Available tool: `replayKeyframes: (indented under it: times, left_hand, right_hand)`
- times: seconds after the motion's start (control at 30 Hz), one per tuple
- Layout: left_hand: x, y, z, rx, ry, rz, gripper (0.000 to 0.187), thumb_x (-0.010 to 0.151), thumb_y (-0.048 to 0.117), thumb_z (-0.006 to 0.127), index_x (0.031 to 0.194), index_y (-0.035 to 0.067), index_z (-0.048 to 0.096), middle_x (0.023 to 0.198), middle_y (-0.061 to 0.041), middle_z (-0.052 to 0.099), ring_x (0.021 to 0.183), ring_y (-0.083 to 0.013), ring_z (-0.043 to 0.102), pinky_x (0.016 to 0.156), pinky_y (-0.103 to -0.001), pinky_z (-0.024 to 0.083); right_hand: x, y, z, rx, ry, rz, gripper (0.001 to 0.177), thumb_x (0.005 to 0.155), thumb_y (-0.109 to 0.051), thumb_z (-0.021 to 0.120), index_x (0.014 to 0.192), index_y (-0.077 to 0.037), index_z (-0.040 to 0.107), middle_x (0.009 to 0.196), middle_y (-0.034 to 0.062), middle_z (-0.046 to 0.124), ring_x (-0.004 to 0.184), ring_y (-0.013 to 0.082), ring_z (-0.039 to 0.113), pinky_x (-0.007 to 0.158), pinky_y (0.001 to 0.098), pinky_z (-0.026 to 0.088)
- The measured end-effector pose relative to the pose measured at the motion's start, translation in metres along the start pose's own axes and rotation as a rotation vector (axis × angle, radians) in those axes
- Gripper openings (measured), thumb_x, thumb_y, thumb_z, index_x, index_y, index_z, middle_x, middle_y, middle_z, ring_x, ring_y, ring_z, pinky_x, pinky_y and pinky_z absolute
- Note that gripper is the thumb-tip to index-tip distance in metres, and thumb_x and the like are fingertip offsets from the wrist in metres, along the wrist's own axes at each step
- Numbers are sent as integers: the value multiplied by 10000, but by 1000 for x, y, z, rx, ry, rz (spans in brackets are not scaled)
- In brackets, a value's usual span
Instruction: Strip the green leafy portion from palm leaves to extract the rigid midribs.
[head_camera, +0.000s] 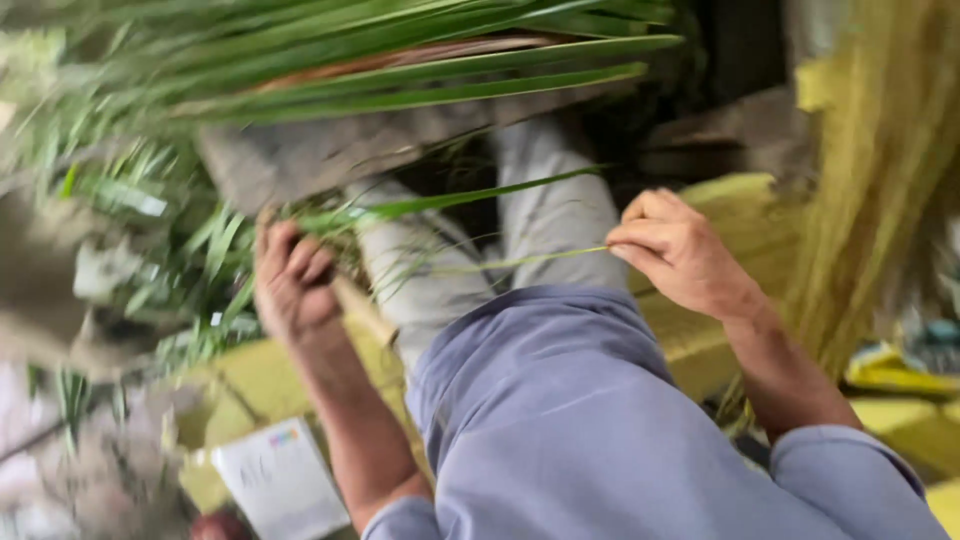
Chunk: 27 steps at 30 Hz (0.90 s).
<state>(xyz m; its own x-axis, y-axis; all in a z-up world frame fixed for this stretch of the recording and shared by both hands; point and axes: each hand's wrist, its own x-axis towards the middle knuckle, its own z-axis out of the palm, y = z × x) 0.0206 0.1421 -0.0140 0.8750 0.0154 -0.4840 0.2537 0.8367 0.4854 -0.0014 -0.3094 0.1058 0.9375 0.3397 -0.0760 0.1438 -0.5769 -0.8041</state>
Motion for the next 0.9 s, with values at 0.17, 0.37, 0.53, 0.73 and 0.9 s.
replayKeyframes:
  times: [0.17,0.37,0.53,0.73,0.9]
  left_hand:
    - [1,7,-11,-190,21,-99,201,1131,82,462,1019,166,606,956,79,592,590,-14,374,551,-137,276]
    - [12,-20,40,-213,289,23,165,1108,70,567,1269,84,598,860,-57,725,511,-82,523,394,-179,367]
    - [23,-33,69,-167,166,-54,229,1135,84,515,1349,52,591,895,-65,716,536,-78,522,434,-171,387]
    - [27,-40,96,-143,214,-44,184,1146,71,569,1321,54,624,844,-101,753,463,-100,520,357,-194,351]
    - [52,-18,48,-34,160,-161,201,1143,86,618,1334,133,575,912,-48,744,554,-83,529,438,-161,301]
  right_hand:
    - [-56,40,-26,-900,315,-56,44,966,-265,778,996,-295,763,756,-55,457,757,175,521,916,431,417]
    - [-128,57,-52,-1033,424,199,186,974,16,720,862,-131,700,571,-42,405,478,113,325,550,295,338]
    - [-143,9,-77,-641,615,252,158,978,71,740,1124,133,745,1021,214,769,777,280,695,635,343,530]
    - [-181,76,-106,-232,784,409,249,1006,238,546,1223,117,544,928,210,695,629,233,554,531,312,440]
    - [-285,191,-113,9,721,863,140,1072,104,597,1049,43,721,976,110,739,755,158,699,639,255,567]
